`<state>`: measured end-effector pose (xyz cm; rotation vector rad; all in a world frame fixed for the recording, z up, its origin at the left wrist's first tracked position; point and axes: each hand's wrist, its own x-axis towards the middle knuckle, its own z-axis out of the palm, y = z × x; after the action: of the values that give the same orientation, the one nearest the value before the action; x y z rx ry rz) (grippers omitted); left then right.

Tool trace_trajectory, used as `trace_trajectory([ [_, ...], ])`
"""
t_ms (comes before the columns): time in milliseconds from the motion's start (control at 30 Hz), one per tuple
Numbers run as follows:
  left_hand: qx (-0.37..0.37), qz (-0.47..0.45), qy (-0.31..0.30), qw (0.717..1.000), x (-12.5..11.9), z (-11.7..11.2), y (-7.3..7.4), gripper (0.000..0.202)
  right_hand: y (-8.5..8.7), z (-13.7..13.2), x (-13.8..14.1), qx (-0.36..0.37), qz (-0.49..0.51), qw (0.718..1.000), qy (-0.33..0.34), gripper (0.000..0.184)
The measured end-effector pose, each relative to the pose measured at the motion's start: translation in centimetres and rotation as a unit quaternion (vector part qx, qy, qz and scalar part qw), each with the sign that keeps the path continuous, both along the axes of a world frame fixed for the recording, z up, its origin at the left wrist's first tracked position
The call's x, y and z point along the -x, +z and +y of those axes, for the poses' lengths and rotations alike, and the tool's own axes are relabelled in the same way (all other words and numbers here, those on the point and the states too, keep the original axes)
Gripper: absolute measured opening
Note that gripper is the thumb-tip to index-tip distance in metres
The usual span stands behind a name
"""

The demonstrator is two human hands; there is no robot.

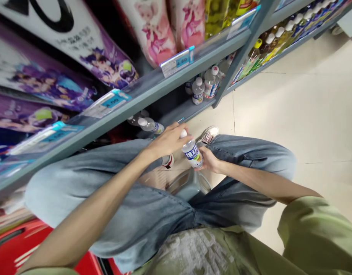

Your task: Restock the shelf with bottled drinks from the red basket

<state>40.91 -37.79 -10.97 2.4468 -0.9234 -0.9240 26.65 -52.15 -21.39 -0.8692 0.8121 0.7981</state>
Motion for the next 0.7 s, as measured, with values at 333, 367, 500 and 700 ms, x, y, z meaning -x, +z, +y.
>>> trace_trajectory([
  [333,0.004,0.028,0.036,0.999,-0.6,0.3,0.4,0.025,1.7,0.6,-2.2,0.150,-0.077,0.984,-0.060,0.017],
  [367,0.005,-0.007,0.029,1.000,-0.8,0.2,0.7,0.023,2.8,0.3,-2.6,0.155,-0.120,0.978,-0.063,0.019],
  [500,-0.008,-0.122,0.013,0.992,-2.7,0.0,0.7,0.019,8.8,-1.8,-2.5,0.187,-0.453,0.865,0.103,0.017],
  [700,-0.059,-0.197,0.042,0.978,-7.5,-1.6,-1.8,0.018,11.1,-2.3,2.8,0.332,-0.516,0.766,0.193,0.028],
])
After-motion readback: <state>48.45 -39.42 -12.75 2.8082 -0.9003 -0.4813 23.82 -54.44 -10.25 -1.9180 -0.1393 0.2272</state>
